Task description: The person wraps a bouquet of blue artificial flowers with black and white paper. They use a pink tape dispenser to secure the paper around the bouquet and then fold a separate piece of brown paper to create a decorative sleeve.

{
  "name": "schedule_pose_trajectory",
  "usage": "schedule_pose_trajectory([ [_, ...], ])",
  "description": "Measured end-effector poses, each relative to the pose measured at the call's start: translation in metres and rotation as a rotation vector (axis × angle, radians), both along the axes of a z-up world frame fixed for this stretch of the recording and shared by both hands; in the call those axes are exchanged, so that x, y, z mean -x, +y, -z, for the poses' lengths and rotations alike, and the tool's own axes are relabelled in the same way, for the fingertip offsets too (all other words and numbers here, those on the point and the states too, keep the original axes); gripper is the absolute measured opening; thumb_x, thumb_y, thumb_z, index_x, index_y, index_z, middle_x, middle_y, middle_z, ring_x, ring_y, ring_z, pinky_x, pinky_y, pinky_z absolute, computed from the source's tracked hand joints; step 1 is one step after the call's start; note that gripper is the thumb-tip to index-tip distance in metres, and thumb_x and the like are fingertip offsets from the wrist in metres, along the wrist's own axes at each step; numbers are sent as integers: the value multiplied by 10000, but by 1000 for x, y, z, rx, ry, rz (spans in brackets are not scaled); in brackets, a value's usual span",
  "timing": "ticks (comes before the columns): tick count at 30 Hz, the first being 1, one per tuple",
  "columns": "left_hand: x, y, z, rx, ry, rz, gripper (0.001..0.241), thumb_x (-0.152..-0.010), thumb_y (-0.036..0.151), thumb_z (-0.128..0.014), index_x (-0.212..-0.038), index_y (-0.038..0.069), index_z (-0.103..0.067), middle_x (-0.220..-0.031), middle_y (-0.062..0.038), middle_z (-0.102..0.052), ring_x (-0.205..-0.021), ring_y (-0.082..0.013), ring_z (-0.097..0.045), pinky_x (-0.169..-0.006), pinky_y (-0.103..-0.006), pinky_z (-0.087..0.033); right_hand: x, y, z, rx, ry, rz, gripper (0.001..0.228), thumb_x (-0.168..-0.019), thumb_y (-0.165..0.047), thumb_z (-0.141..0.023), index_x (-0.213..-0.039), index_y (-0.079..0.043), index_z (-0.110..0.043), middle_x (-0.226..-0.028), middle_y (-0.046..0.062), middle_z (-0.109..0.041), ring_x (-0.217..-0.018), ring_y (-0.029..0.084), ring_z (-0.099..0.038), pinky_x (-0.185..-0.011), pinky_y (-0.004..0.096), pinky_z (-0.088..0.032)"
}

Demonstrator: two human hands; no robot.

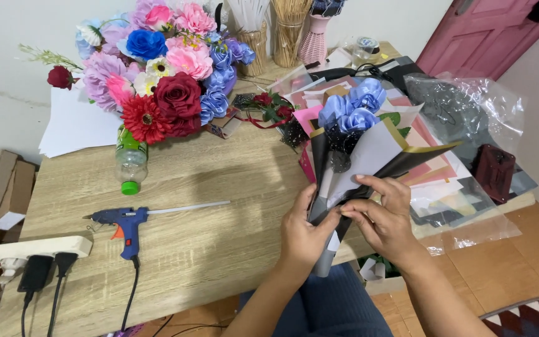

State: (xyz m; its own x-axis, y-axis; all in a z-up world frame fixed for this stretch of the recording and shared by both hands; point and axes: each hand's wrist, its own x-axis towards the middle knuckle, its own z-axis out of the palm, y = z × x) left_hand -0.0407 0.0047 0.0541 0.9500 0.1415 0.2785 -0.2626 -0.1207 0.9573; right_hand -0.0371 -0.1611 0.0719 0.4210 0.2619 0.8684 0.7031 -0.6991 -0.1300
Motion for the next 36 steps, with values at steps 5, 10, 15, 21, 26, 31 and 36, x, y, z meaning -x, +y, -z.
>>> schedule_pose_trajectory([
  [5, 2, -3, 7, -23, -5, 8, 608, -713, 286, -860, -1275, 136, -680, -1051, -209, -761, -1013, -404, -725, -755, -459, -594, -10, 0, 5, 19, -40, 36, 53, -925, -269, -714, -929, -238, -758, -1313, 70, -633, -1127, 283, -498, -1044, 400, -382],
  [10, 5, -1, 4, -43, 15, 31, 626, -731, 338, -848, -1294, 132, -667, -1035, -234, -753, -995, -430, -725, -750, -467, -592, -14, -1, 6, 30, -58, 45, 62, -933, -272, -707, -952, -264, -765, -1331, 74, -621, -1123, 276, -493, -1052, 401, -384],
  [15, 5, 0, 0, -88, -64, 3, 627, -730, 329, -856, -1287, 105, -673, -1013, -244, -746, -966, -439, -727, -734, -472, -597, -15, -3, 3, 41, -66, 52, 58, -917, -284, -723, -935, -299, -777, -1297, 67, -647, -1136, 250, -528, -1056, 381, -363],
  [21, 0, -2, 11, -116, -160, -42, 632, -710, 297, -880, -1272, 86, -679, -990, -214, -750, -941, -407, -732, -746, -451, -598, -9, 5, -8, 100, -86, 146, 74, -927, -311, -716, -973, -336, -768, -1311, 52, -646, -1094, 224, -533, -976, 349, -355],
  [26, 2, 4, 12, -163, -224, 7, 590, -795, 277, -789, -1315, 74, -597, -1089, -122, -750, -951, -255, -731, -799, -378, -585, 3, 10, -19, 259, -80, 246, 156, -957, -307, -749, -1111, -330, -738, -1379, 72, -578, -1026, 216, -504, -914, 348, -299],
  [31, 4, 8, 13, -195, -209, 14, 593, -802, 286, -778, -1326, 81, -594, -1137, -122, -739, -1007, -271, -719, -817, -395, -583, 3, 8, -20, 298, -91, 299, 412, -930, -315, -821, -1310, -340, -664, -1377, 83, -571, -1075, 241, -511, -913, 361, -305],
  [36, 1, 7, 18, -295, -462, -61, 543, -819, 170, -780, -1298, 2, -586, -1106, -153, -715, -990, -300, -703, -875, -434, -576, -6, 10, -23, 271, -256, 291, 276, -936, -525, -743, -1127, -326, -742, -1461, 101, -479, -1359, 308, -379, -1051, 450, -288],
])
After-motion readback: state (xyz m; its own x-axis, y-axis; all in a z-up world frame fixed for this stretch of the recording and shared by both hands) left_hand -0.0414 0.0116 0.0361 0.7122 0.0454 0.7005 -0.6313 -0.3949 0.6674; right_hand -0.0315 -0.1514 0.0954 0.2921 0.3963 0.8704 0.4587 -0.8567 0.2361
